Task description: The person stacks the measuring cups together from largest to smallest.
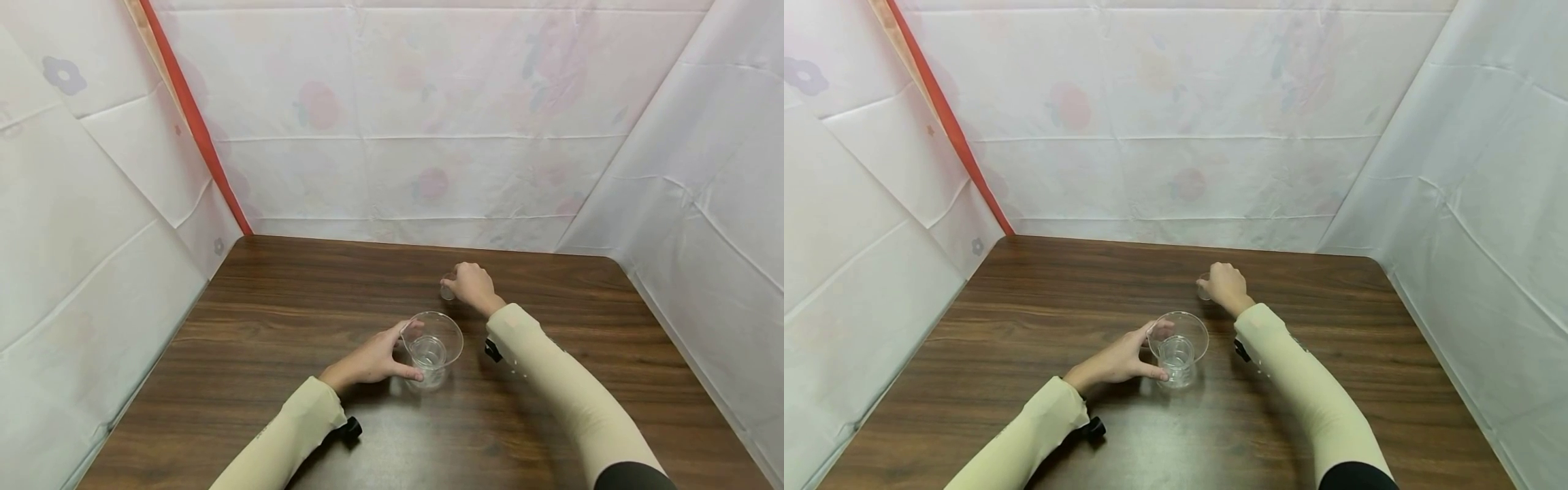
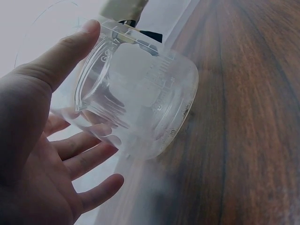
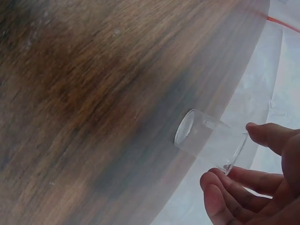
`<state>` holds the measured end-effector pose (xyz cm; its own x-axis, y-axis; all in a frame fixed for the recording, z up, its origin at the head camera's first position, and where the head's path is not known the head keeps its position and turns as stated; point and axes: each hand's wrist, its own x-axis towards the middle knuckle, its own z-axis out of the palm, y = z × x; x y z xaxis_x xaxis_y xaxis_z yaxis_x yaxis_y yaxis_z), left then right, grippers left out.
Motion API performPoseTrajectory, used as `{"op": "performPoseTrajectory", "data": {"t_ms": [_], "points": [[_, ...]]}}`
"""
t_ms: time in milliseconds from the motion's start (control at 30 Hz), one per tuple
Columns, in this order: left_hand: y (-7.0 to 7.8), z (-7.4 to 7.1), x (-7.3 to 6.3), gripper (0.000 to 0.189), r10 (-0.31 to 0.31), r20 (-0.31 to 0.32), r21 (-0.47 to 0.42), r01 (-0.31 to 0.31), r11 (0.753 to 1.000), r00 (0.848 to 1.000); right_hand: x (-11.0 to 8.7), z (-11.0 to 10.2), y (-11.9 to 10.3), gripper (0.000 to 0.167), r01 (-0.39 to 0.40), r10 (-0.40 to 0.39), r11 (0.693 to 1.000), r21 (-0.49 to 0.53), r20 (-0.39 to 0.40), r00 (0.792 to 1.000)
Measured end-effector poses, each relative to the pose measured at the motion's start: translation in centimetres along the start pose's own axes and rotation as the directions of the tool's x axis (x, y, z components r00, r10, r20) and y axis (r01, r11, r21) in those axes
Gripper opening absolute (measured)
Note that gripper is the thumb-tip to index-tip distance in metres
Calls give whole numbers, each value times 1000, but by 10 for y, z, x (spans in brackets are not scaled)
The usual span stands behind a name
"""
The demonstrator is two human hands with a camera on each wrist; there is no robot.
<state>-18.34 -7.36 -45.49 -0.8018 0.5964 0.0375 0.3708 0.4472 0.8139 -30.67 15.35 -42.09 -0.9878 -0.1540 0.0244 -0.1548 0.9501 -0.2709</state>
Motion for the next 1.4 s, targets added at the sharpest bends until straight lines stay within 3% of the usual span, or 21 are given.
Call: {"op": "performPoseTrajectory", "data": {"t_ms": [500,1400], "points": [[2,0,-1,89,-18,6,9,18,1000,1000,-2,-5,3,32,-12,11,1000,22,75,997],[1,1,-1,86,-27,4,9,26,1000,1000,-8,-6,5,35,21,-25,995,102,39,999]]}}
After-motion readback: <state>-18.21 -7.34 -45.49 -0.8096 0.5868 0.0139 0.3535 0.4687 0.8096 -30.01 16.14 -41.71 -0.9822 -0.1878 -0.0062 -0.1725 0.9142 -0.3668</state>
